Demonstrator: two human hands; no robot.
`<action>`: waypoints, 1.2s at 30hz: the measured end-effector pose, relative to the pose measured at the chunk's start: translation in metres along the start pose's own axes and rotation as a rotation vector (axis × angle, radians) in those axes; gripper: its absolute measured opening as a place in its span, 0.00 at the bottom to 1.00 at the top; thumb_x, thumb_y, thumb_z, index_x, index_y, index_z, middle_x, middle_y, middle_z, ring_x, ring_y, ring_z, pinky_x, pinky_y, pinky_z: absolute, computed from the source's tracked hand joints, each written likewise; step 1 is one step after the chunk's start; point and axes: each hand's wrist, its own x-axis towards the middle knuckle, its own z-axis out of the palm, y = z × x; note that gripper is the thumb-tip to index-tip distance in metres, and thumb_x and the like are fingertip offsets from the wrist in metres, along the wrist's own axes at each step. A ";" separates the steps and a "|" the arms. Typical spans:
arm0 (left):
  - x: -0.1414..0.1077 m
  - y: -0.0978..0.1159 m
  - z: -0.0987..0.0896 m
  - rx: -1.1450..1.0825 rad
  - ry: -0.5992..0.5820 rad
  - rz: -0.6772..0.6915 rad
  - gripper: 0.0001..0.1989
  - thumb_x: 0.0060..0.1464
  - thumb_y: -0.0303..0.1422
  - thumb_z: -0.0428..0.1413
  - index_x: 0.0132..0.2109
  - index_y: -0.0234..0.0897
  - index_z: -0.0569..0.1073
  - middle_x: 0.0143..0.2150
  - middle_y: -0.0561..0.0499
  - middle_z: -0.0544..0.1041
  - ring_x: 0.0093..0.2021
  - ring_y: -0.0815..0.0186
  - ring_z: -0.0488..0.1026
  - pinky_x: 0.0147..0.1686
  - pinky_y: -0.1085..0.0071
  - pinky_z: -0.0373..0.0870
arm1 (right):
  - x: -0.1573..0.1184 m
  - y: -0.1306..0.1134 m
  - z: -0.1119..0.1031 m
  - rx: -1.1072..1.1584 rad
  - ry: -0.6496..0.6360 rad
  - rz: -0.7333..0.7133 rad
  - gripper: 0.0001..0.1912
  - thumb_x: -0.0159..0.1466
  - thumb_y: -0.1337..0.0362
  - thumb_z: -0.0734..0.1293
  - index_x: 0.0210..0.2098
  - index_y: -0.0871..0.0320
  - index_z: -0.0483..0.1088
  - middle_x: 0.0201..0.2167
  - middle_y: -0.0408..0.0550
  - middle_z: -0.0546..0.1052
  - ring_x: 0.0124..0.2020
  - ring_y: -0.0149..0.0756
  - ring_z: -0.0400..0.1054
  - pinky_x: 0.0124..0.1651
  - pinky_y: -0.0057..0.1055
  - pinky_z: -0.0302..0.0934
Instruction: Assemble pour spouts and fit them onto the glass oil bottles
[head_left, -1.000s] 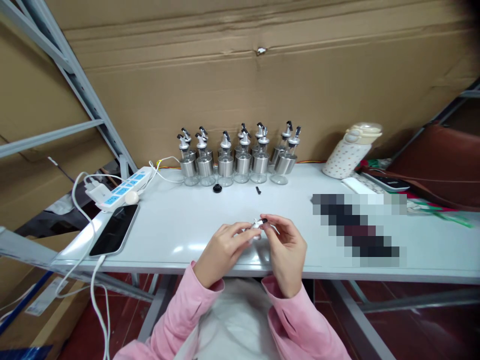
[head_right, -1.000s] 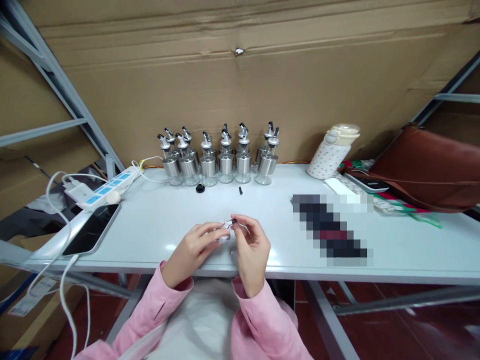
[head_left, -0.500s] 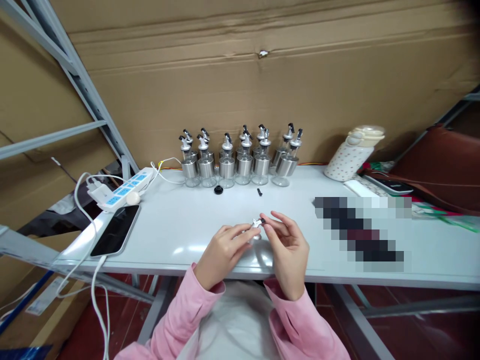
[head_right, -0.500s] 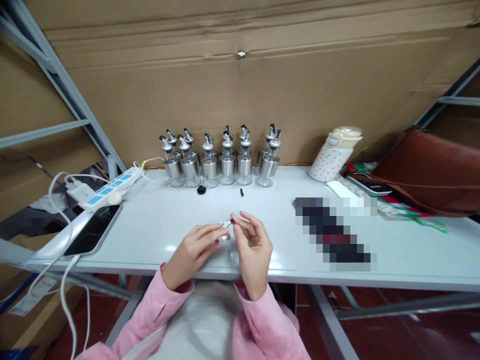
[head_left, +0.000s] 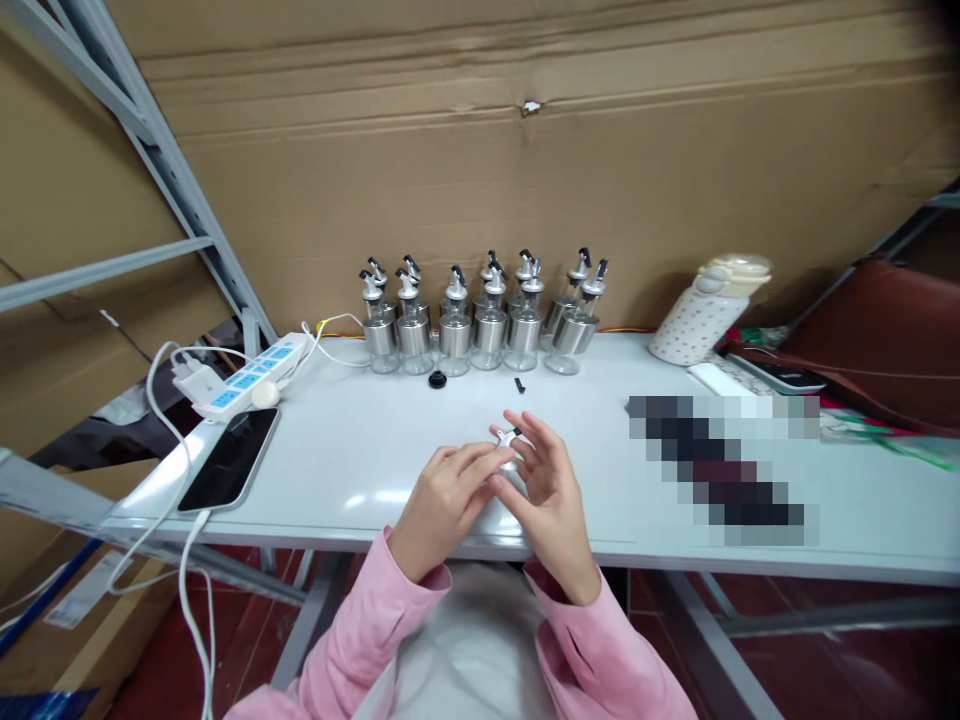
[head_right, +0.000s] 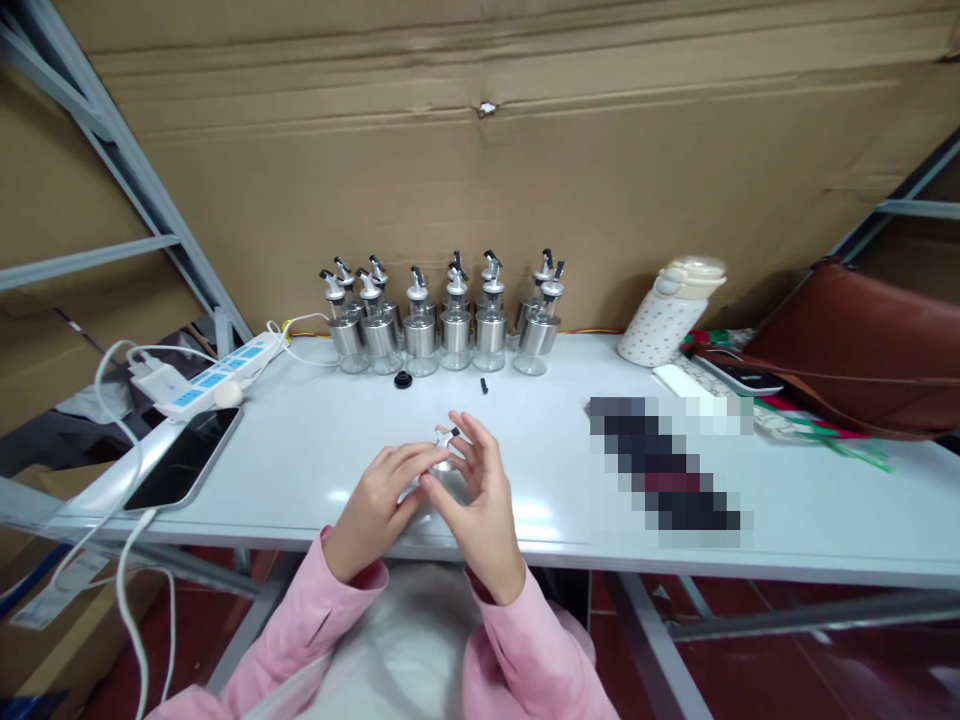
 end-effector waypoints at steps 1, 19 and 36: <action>0.000 0.000 0.000 -0.004 0.009 -0.004 0.14 0.64 0.30 0.45 0.56 0.38 0.62 0.48 0.45 0.75 0.43 0.65 0.73 0.41 0.67 0.69 | 0.000 0.001 0.000 0.003 -0.009 0.023 0.26 0.56 0.65 0.70 0.53 0.48 0.61 0.53 0.50 0.70 0.53 0.39 0.68 0.54 0.40 0.63; -0.002 0.000 0.002 -0.143 -0.083 -0.016 0.14 0.60 0.26 0.47 0.53 0.38 0.63 0.49 0.44 0.75 0.51 0.62 0.72 0.47 0.63 0.70 | 0.001 -0.007 -0.001 0.059 0.100 0.124 0.21 0.49 0.64 0.75 0.33 0.53 0.58 0.28 0.44 0.80 0.42 0.43 0.76 0.42 0.38 0.70; 0.098 -0.113 -0.035 0.463 -0.486 -0.239 0.14 0.56 0.20 0.46 0.47 0.34 0.69 0.46 0.43 0.72 0.46 0.60 0.72 0.45 0.66 0.67 | 0.003 -0.004 -0.001 -0.001 0.087 0.078 0.20 0.54 0.64 0.71 0.45 0.55 0.65 0.34 0.48 0.79 0.40 0.38 0.74 0.39 0.34 0.68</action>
